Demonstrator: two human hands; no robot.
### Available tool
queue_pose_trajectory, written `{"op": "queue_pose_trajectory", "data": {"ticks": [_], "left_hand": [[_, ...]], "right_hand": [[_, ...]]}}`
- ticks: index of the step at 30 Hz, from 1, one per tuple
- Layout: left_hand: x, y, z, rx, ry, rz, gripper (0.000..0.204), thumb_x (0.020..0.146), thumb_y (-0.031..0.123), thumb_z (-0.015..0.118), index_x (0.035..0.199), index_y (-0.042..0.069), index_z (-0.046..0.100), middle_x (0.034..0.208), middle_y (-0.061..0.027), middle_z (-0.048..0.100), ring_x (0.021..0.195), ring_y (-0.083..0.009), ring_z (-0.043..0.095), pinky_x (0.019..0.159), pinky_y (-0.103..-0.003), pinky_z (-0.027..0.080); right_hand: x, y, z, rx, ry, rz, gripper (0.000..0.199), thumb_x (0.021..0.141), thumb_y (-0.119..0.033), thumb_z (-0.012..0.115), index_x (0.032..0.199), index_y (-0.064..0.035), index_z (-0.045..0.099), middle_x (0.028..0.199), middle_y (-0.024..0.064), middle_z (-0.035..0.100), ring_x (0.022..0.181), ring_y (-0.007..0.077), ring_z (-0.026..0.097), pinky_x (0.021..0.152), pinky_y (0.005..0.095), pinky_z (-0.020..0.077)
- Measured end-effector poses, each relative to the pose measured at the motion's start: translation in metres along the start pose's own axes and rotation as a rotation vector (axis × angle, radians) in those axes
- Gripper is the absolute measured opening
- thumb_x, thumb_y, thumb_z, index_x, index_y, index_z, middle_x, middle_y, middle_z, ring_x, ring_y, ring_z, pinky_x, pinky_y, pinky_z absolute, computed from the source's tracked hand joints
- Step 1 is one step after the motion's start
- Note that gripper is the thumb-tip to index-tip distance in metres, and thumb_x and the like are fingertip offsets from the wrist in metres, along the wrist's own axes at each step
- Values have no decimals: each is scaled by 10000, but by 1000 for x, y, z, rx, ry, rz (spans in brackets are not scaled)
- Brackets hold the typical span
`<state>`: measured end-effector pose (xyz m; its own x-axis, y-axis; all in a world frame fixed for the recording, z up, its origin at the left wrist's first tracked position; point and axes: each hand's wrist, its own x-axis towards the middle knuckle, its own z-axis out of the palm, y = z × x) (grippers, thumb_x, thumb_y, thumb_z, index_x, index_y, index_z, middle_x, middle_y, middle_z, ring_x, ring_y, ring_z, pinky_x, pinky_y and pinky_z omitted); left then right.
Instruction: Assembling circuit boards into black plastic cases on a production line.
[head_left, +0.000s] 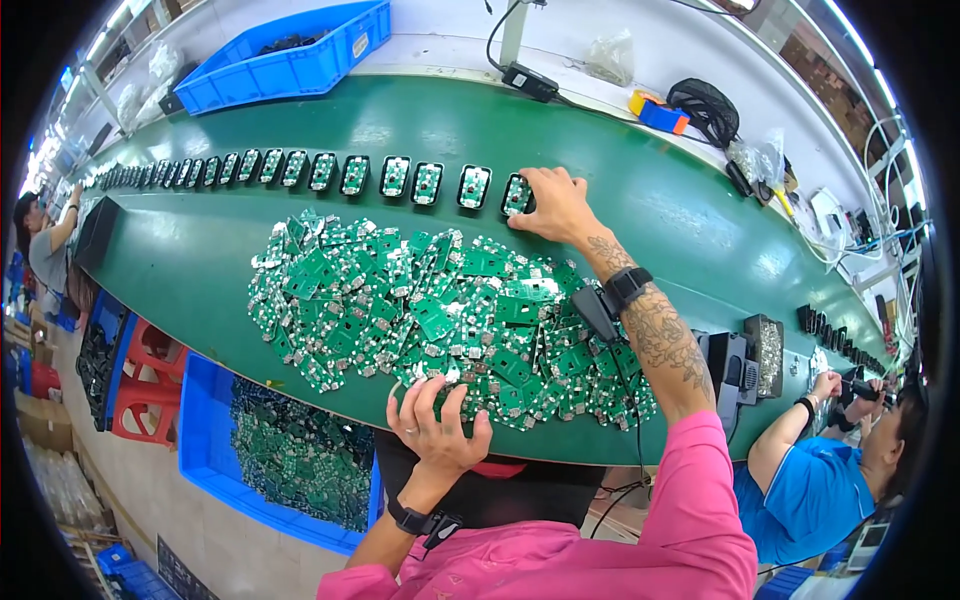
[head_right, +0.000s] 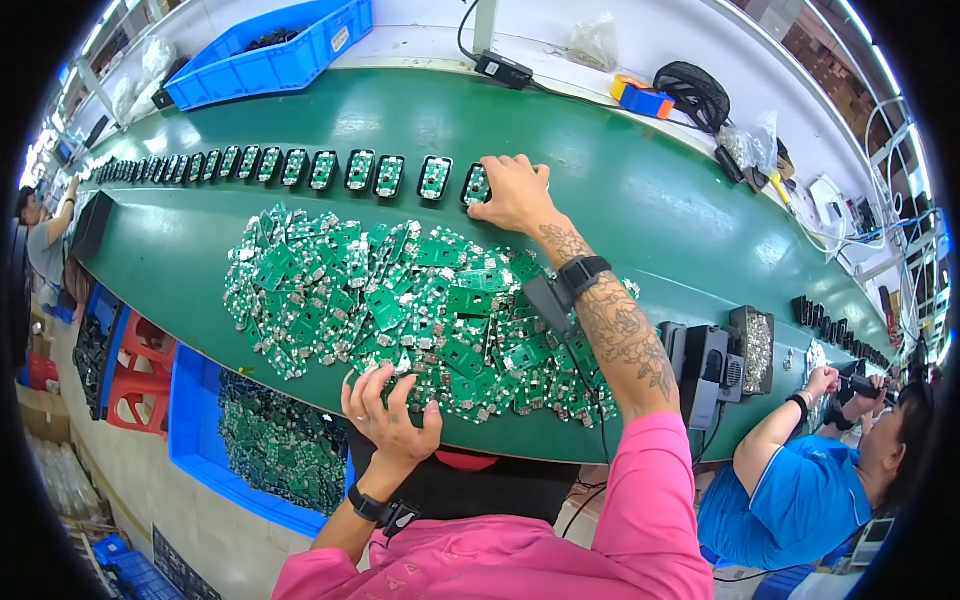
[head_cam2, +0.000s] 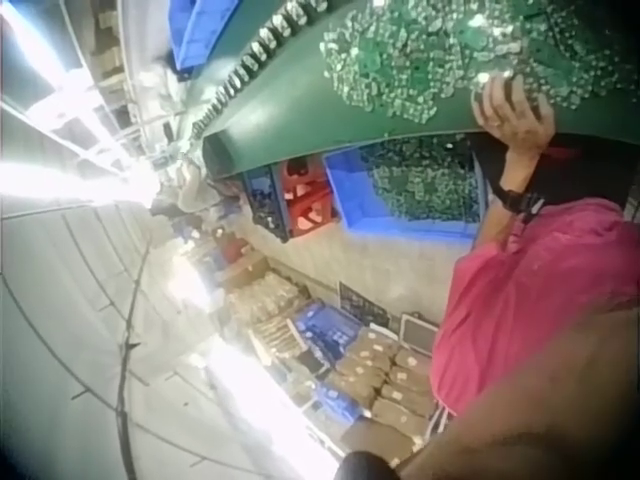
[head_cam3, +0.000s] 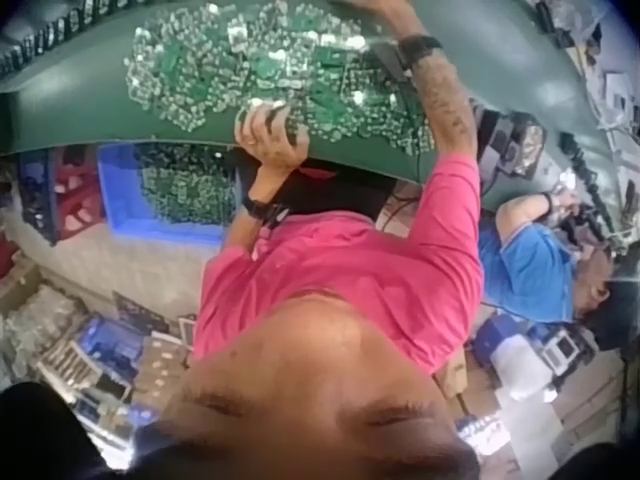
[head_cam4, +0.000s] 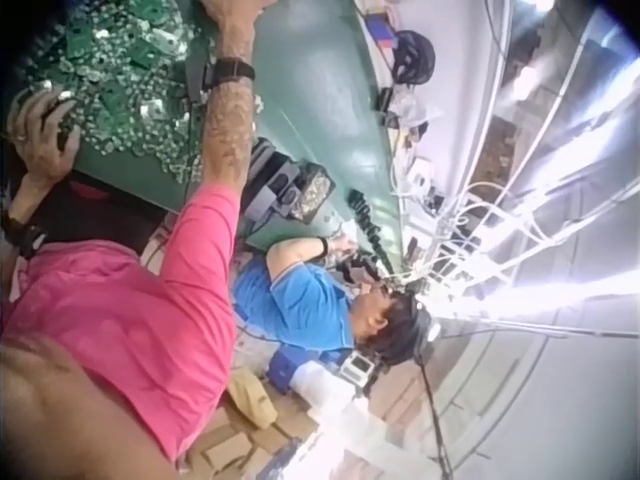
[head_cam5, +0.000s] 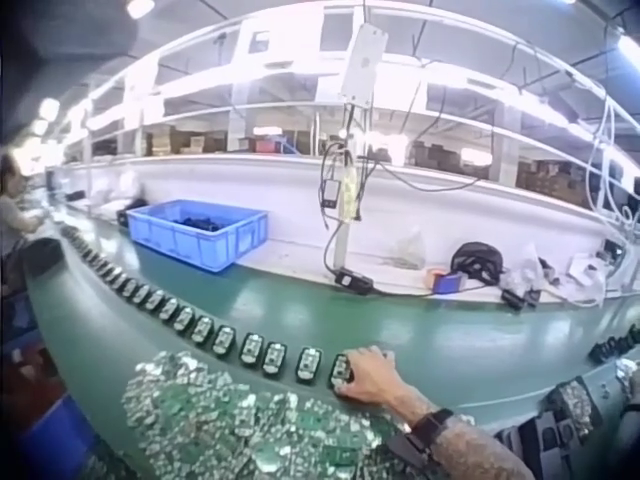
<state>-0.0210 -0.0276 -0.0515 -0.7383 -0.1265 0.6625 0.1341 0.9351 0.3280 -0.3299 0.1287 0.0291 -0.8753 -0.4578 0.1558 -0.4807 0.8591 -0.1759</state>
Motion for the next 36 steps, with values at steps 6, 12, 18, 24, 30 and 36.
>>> {"op": "queue_pose_trajectory", "data": {"ticks": [6,12,18,24,30,36], "left_hand": [[-1,-1,-1,28,4,-10,394,795,345,617,1113,113,601,1224,-127,537,1183,-334,480,1094,-530,248],[0,0,1,-12,34,3,388,803,352,611,1102,105,605,1209,-128,547,1177,-335,479,1075,-527,282],[3,-3,2,29,65,10,354,844,385,573,1076,121,614,1200,-104,568,1148,-304,496,1040,-518,310],[3,0,-4,3,48,-4,372,813,350,603,1088,101,611,1207,-127,555,1163,-330,485,1059,-525,309],[-2,6,3,-53,71,3,385,798,348,622,1103,113,616,1208,-108,555,1174,-316,486,1071,-511,296],[-4,-7,-5,-30,17,10,364,822,352,617,1099,115,620,1218,-113,557,1166,-297,483,1039,-525,344]], "right_hand": [[-3,2,-11,-13,-39,14,995,661,-462,819,1471,-79,387,1408,155,495,1331,347,405,1073,553,305],[-24,41,-15,13,-24,133,971,654,-411,850,1439,-63,397,1390,154,492,1330,356,403,1062,588,339],[-25,45,5,144,14,30,814,697,-297,798,1388,-45,449,1357,180,512,1281,370,459,1056,504,400],[-20,32,4,176,9,-82,794,715,-278,782,1380,-8,443,1334,212,527,1271,383,469,1078,461,397],[-57,34,-15,73,287,-26,706,768,-222,768,1359,28,472,1385,233,497,1318,361,443,1128,416,341],[-157,-119,-129,418,-57,-636,324,853,-119,629,1163,-25,611,1130,183,655,1039,352,632,888,392,508]]}}
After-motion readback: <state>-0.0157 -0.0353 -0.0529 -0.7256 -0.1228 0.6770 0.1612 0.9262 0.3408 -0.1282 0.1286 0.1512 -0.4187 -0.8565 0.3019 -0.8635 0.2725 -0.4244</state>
